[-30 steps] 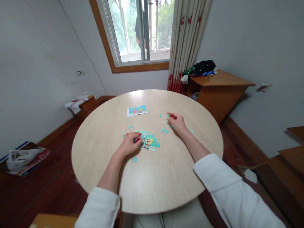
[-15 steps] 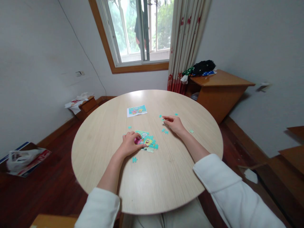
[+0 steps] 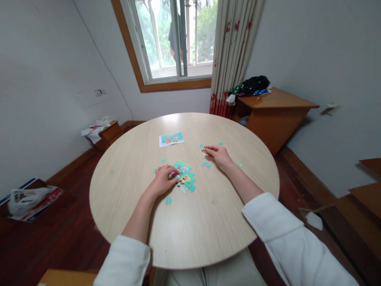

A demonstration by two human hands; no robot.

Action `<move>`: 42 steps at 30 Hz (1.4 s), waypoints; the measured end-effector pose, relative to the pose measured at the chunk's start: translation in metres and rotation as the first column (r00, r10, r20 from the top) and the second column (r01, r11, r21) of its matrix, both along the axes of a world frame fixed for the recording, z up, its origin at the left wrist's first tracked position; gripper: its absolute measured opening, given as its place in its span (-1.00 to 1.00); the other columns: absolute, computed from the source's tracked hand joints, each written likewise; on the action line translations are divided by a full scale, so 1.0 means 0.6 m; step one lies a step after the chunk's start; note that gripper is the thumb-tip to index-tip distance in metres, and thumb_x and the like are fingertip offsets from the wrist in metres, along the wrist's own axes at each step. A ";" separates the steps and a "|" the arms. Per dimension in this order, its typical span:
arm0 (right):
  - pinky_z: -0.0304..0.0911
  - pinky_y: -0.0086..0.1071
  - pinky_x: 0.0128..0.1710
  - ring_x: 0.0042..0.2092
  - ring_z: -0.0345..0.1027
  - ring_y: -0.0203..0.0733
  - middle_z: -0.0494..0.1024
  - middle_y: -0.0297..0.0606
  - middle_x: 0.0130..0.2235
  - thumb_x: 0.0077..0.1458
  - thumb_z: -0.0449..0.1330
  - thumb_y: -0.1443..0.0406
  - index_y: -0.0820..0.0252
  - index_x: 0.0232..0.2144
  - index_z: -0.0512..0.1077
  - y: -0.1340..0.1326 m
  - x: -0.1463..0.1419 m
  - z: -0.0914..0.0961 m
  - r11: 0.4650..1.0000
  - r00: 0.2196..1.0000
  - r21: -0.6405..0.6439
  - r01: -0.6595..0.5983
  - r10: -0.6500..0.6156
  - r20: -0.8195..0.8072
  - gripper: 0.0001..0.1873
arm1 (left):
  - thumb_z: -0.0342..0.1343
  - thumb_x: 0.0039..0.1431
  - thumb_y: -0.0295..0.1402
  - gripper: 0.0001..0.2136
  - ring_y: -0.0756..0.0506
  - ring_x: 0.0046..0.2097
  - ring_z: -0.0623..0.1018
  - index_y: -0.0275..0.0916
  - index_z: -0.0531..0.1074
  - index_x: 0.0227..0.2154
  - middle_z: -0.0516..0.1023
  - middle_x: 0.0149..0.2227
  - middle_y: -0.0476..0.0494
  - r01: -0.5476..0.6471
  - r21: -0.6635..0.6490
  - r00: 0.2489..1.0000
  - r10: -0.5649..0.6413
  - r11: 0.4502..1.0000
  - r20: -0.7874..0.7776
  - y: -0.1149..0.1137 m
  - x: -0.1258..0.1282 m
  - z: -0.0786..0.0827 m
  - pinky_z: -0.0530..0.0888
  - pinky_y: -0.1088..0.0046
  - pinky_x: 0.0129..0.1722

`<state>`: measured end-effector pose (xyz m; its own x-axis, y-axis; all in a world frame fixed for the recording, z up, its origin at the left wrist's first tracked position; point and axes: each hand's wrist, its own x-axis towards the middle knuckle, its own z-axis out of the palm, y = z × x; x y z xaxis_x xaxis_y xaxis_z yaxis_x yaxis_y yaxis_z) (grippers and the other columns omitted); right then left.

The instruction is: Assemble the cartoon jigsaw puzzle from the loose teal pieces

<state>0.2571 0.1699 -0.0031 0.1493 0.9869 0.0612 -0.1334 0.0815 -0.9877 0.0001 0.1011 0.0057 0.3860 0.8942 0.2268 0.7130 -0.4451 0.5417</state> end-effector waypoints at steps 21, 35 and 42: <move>0.41 -0.38 -0.26 -0.36 0.46 -0.32 0.56 -0.29 -0.39 -0.25 0.31 0.40 0.21 -0.43 0.45 -0.018 -0.009 0.017 0.993 0.984 -0.003 -0.116 0.114 -0.138 -0.79 | 0.21 -0.05 -0.31 -0.88 -0.16 -0.05 0.48 -0.15 0.49 -0.39 0.57 -0.18 -0.14 0.002 -0.006 0.989 -0.001 1.000 0.146 -0.001 0.005 -0.005 0.23 0.17 0.05; 0.37 -0.41 -0.36 -0.46 0.36 -0.39 0.41 -0.52 -0.50 -0.38 0.30 0.37 0.13 -0.14 0.32 -0.033 -0.018 0.024 0.988 0.991 0.089 -0.125 0.129 -0.042 -0.39 | 0.22 -0.05 -0.31 -0.87 -0.18 0.00 0.46 -0.17 0.46 -0.38 0.55 -0.12 -0.16 0.028 -0.029 0.988 -0.024 0.999 0.153 0.001 0.002 -0.011 0.03 0.01 0.16; 0.41 -0.38 -0.40 -0.45 0.39 -0.36 0.41 -0.46 -0.39 -0.37 0.31 0.38 0.05 -0.02 0.26 -0.032 -0.019 0.021 0.990 0.993 0.091 -0.105 0.108 -0.035 -0.25 | 0.23 -0.05 -0.33 -0.87 -0.17 -0.01 0.47 -0.17 0.47 -0.39 0.55 -0.13 -0.15 0.018 -0.033 0.990 -0.013 0.999 0.143 0.000 0.005 -0.007 0.00 -0.01 0.17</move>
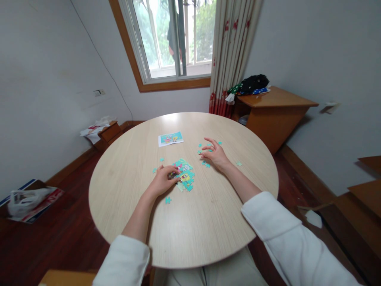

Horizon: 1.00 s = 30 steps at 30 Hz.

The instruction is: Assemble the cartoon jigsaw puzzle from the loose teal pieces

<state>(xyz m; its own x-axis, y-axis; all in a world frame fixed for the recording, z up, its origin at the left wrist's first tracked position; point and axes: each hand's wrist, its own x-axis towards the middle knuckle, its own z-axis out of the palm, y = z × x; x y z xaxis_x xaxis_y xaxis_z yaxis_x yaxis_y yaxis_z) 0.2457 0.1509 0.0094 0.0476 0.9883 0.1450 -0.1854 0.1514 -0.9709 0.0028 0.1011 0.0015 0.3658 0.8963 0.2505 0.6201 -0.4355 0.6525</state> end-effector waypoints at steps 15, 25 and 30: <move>0.39 -0.37 -0.43 -0.43 0.41 -0.27 0.56 -0.20 -0.42 -0.31 0.34 0.26 0.31 -0.36 0.52 0.016 0.000 -0.022 0.997 0.979 0.042 0.071 -0.078 0.189 -0.65 | 0.19 -0.03 -0.34 -0.92 -0.14 -0.12 0.47 -0.20 0.47 -0.45 0.53 -0.26 -0.14 -0.110 0.086 0.994 0.111 0.990 -0.008 0.010 -0.006 -0.004 0.37 0.26 -0.07; 0.41 -0.26 -0.21 -0.31 0.45 -0.22 0.59 -0.15 -0.29 -0.11 0.19 0.32 0.27 -0.35 0.54 0.018 0.007 -0.030 0.931 0.839 0.346 0.118 -0.280 0.467 -0.78 | 0.17 -0.02 -0.32 -0.90 -0.14 -0.14 0.47 -0.20 0.48 -0.42 0.54 -0.26 -0.14 -0.114 0.093 0.992 0.118 0.989 -0.038 0.010 -0.006 -0.004 0.37 0.25 -0.07; 0.41 -0.28 -0.23 -0.33 0.45 -0.23 0.59 -0.17 -0.30 -0.09 0.17 0.35 0.25 -0.33 0.54 0.014 0.005 -0.029 0.932 0.811 0.350 0.098 -0.279 0.514 -0.78 | 0.15 -0.01 -0.30 -0.90 -0.13 -0.15 0.48 -0.20 0.46 -0.43 0.54 -0.27 -0.13 -0.109 0.077 0.993 0.113 0.991 -0.039 0.007 -0.004 0.000 0.31 0.17 0.03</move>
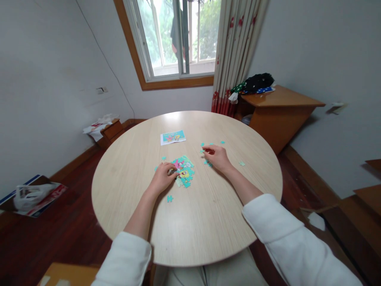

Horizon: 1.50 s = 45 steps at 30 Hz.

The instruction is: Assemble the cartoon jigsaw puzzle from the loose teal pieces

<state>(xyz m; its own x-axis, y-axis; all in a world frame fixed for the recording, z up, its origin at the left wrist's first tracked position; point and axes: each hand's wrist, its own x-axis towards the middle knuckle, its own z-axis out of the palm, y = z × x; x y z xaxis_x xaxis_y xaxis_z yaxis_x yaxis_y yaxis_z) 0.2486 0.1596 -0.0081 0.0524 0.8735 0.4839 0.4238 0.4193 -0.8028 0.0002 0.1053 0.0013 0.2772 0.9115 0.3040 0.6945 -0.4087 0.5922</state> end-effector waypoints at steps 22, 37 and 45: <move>0.28 -0.41 -0.35 -0.38 0.39 -0.27 0.59 -0.20 -0.37 -0.13 0.20 0.29 0.29 -0.48 0.53 -0.034 -0.021 0.020 0.893 0.913 -0.274 -0.356 0.395 0.099 -0.83 | 0.14 0.00 -0.22 -0.81 -0.19 0.04 0.42 -0.18 0.46 -0.34 0.49 -0.09 -0.18 0.012 -0.034 0.997 -0.014 0.999 -0.081 -0.008 0.003 0.006 -0.13 -0.10 0.21; 0.28 -0.39 -0.31 -0.37 0.40 -0.26 0.58 -0.21 -0.41 -0.09 0.20 0.29 0.27 -0.52 0.53 -0.029 -0.018 0.012 0.851 0.852 -0.302 -0.429 0.492 0.177 -0.85 | 0.16 0.00 -0.24 -0.83 -0.19 0.03 0.44 -0.19 0.47 -0.35 0.50 -0.11 -0.18 0.020 -0.034 0.997 -0.023 0.999 -0.070 -0.006 0.003 0.004 -0.11 -0.09 0.20; 0.28 -0.40 -0.32 -0.37 0.40 -0.27 0.58 -0.23 -0.40 -0.09 0.20 0.34 0.25 -0.52 0.54 -0.032 -0.021 0.016 0.873 0.850 -0.263 -0.411 0.471 0.234 -0.89 | 0.17 -0.01 -0.24 -0.83 -0.19 0.02 0.44 -0.19 0.47 -0.36 0.51 -0.11 -0.18 0.012 -0.023 0.998 -0.014 1.000 -0.065 -0.005 0.003 0.003 -0.10 -0.10 0.20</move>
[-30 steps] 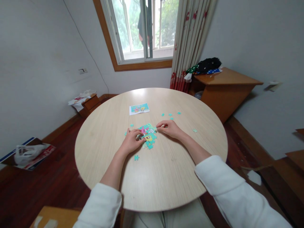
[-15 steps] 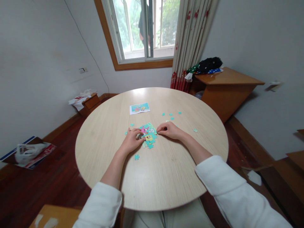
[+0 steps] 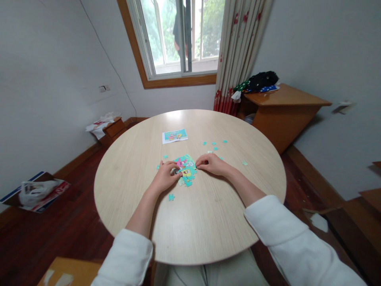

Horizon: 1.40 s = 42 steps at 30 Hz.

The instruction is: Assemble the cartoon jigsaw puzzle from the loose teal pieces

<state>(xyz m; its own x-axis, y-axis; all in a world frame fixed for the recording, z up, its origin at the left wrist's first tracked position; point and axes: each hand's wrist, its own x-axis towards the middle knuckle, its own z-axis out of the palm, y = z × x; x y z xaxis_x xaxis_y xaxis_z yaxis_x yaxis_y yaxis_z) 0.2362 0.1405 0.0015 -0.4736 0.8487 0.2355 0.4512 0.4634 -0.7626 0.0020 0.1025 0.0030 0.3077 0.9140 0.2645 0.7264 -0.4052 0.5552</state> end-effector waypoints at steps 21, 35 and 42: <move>0.26 -0.40 -0.24 -0.31 0.42 -0.23 0.59 -0.24 -0.40 -0.08 0.20 0.42 0.19 -0.51 0.55 0.001 -0.004 0.001 0.981 0.985 0.192 -0.043 0.010 0.171 -0.87 | 0.16 0.00 -0.22 -0.82 -0.19 0.02 0.44 -0.18 0.47 -0.35 0.50 -0.11 -0.19 0.015 -0.003 1.000 -0.014 1.000 0.018 0.001 -0.001 -0.003 -0.11 -0.09 0.21; 0.26 -0.39 -0.23 -0.32 0.40 -0.23 0.57 -0.19 -0.38 -0.05 0.16 0.50 0.22 -0.50 0.55 -0.003 -0.008 0.011 0.955 0.966 0.266 -0.131 0.063 0.250 -0.82 | 0.17 -0.01 -0.24 -0.84 -0.19 0.03 0.43 -0.18 0.47 -0.37 0.50 -0.12 -0.19 0.011 -0.018 1.000 -0.011 1.000 0.026 0.000 0.001 0.001 -0.13 -0.08 0.22; 0.25 -0.33 -0.19 -0.27 0.37 -0.19 0.57 -0.18 -0.36 -0.03 0.16 0.48 0.21 -0.49 0.55 -0.006 -0.008 0.014 0.946 0.957 0.298 -0.130 0.041 0.287 -0.82 | 0.17 -0.02 -0.24 -0.83 -0.19 0.01 0.44 -0.18 0.47 -0.36 0.51 -0.12 -0.19 0.010 -0.008 1.000 -0.010 1.000 0.024 0.002 0.000 -0.001 -0.11 -0.09 0.22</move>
